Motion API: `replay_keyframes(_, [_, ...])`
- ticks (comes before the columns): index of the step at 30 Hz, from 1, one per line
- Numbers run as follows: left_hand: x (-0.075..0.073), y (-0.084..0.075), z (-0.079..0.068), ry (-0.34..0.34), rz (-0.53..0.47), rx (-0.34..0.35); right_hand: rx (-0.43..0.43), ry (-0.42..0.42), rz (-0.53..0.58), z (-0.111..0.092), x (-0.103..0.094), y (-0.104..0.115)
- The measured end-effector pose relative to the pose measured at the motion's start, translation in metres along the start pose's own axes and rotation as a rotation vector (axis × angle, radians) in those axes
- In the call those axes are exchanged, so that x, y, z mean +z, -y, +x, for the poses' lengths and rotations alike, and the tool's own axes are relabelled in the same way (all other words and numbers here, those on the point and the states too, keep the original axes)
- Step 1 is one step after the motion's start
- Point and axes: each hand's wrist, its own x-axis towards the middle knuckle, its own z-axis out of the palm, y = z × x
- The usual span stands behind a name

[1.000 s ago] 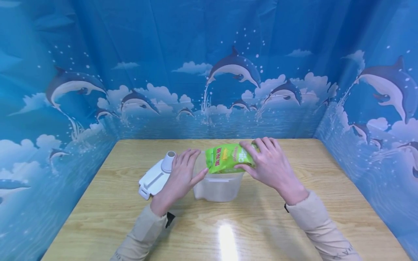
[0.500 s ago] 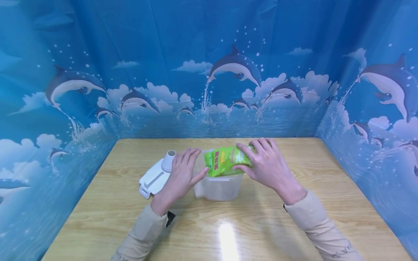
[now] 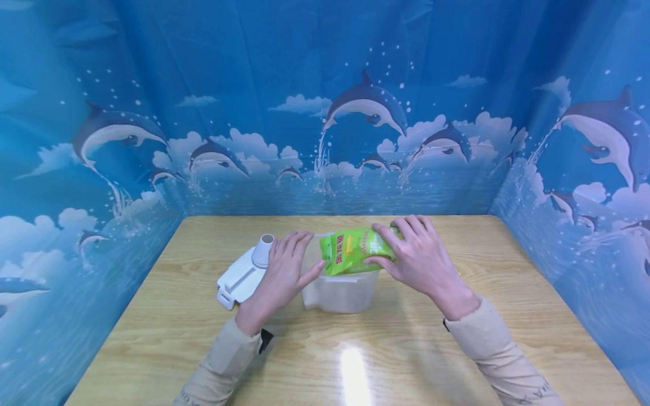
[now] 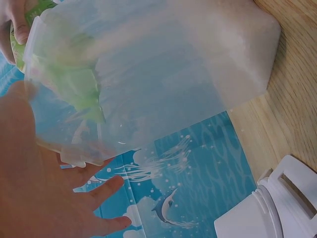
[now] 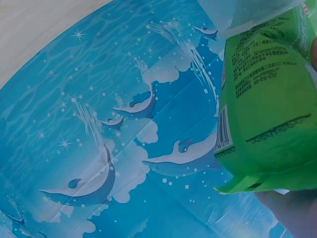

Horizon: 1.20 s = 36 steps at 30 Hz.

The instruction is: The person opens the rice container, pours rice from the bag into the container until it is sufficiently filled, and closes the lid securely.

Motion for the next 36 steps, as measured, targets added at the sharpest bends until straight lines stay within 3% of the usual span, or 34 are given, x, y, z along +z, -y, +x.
replay_keyframes(22, [0.002,0.002,0.0,-0.022,0.016,0.016,0.018,-0.043,-0.044,0.002,-0.016,-0.011])
replay_keyframes(36, [0.002,0.002,0.0,-0.027,0.009,0.016,0.021,-0.007,-0.064,0.004,-0.024,-0.013])
